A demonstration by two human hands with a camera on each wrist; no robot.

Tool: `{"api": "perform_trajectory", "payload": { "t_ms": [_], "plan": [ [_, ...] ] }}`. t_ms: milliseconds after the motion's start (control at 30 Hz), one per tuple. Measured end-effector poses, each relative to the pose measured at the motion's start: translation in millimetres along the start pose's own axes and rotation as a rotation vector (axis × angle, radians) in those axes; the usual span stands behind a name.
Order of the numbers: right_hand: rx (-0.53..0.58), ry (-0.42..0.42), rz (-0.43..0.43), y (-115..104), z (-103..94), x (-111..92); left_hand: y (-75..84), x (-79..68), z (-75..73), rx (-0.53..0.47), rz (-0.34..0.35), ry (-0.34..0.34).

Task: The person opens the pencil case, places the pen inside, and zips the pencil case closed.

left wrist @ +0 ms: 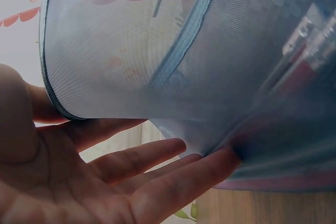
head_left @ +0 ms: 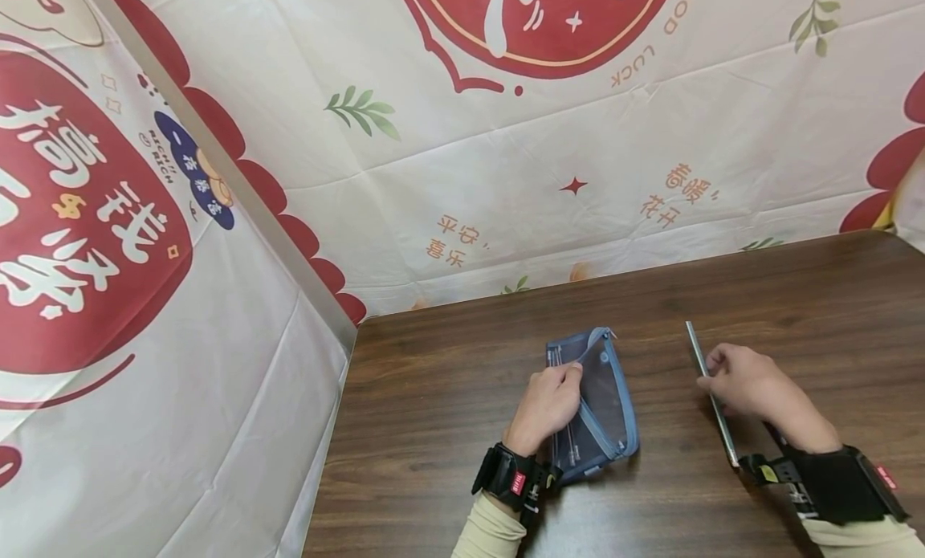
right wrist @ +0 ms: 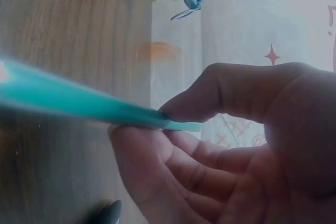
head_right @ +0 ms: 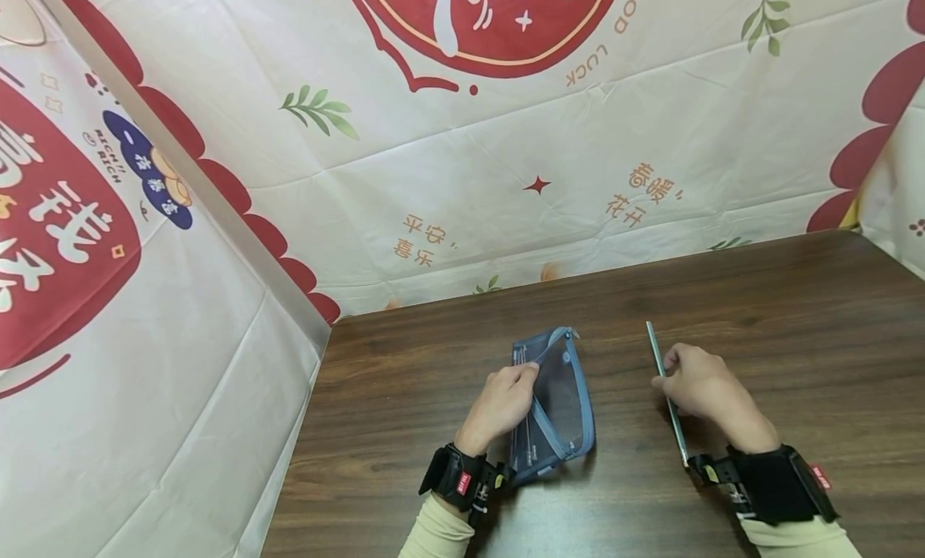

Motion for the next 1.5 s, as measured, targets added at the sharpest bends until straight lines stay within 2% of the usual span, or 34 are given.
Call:
{"api": "perform_trajectory", "payload": {
  "t_ms": [367, 1100, 1500],
  "plan": [
    [0.090, -0.002, -0.039, -9.0, -0.5, -1.4, -1.2, -0.2, 0.0, -0.003, -0.003, -0.008],
    [0.175, -0.018, -0.083, -18.6, -1.3, -4.9, 0.8, -0.4, 0.8, -0.007, 0.004, -0.010],
    [0.234, 0.009, -0.123, -27.6, -3.9, -6.4, 1.0, -0.1, 1.1, -0.002, 0.009, -0.007]
  ]
}}
Point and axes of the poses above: each hand's wrist, its own x-axis towards the middle knuckle, its own z-axis out of the palm, y = z × x, the point moved 8 cm from there along x, towards the middle knuckle, and after that the axes turned 2 degrees about -y, right-handed, at the moved point
